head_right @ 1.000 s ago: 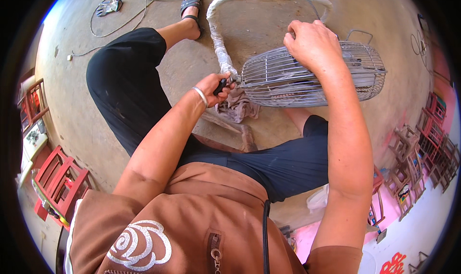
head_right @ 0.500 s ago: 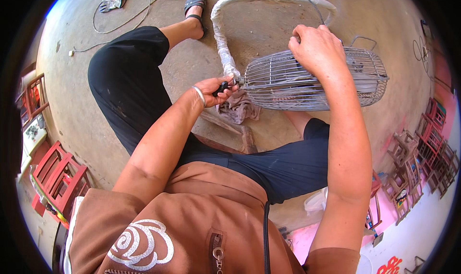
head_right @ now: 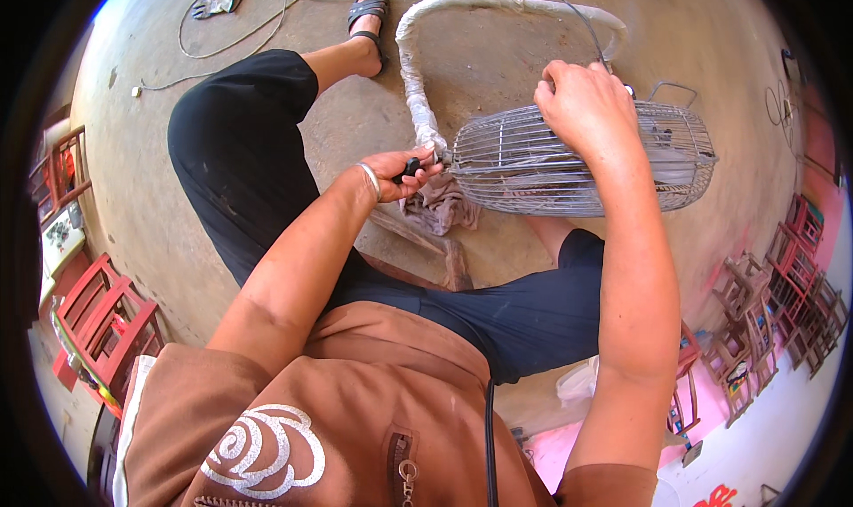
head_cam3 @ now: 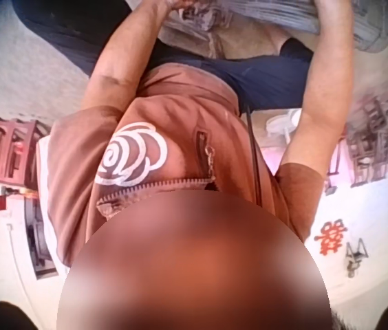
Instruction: Repairing a metal electric fan using a screwdriver, pliers, and zip ties.
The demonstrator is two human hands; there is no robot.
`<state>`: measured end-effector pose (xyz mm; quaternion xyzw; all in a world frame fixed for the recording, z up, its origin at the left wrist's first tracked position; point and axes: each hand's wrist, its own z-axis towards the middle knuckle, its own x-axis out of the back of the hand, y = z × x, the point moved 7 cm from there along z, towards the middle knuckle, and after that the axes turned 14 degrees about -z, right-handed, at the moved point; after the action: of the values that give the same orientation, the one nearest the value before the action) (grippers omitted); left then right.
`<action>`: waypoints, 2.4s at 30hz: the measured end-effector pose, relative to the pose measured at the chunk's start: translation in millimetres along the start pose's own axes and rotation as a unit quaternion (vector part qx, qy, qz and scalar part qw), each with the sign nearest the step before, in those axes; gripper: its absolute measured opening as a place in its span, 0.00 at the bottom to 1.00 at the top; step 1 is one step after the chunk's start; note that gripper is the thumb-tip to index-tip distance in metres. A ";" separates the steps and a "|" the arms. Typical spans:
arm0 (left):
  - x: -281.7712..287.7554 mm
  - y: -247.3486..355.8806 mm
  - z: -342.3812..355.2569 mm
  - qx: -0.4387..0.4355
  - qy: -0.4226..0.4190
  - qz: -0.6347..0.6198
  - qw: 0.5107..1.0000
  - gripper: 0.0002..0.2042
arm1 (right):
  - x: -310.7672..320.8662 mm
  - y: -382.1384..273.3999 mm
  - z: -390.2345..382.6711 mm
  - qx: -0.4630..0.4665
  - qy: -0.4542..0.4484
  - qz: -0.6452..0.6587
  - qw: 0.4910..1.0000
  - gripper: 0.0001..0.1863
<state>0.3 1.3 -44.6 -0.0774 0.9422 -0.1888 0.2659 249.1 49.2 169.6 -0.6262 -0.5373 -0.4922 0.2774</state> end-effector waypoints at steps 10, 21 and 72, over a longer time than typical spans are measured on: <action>4.6 5.5 4.3 -0.012 0.035 0.084 0.996 0.11 | -0.2 -4.3 0.7 0.000 -0.020 -0.010 1.000 0.16; 1.4 15.6 7.0 -0.099 0.074 0.335 0.934 0.13 | 0.0 -1.2 3.0 -0.018 -0.034 -0.032 0.999 0.16; -12.0 -11.4 9.0 -0.122 0.011 0.192 0.974 0.12 | -0.6 1.2 -7.6 0.002 -0.012 -0.005 1.000 0.15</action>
<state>15.8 -9.1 -41.6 0.0748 0.9582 -0.0192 0.2755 247.9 42.0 171.9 -0.6288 -0.5444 -0.4854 0.2697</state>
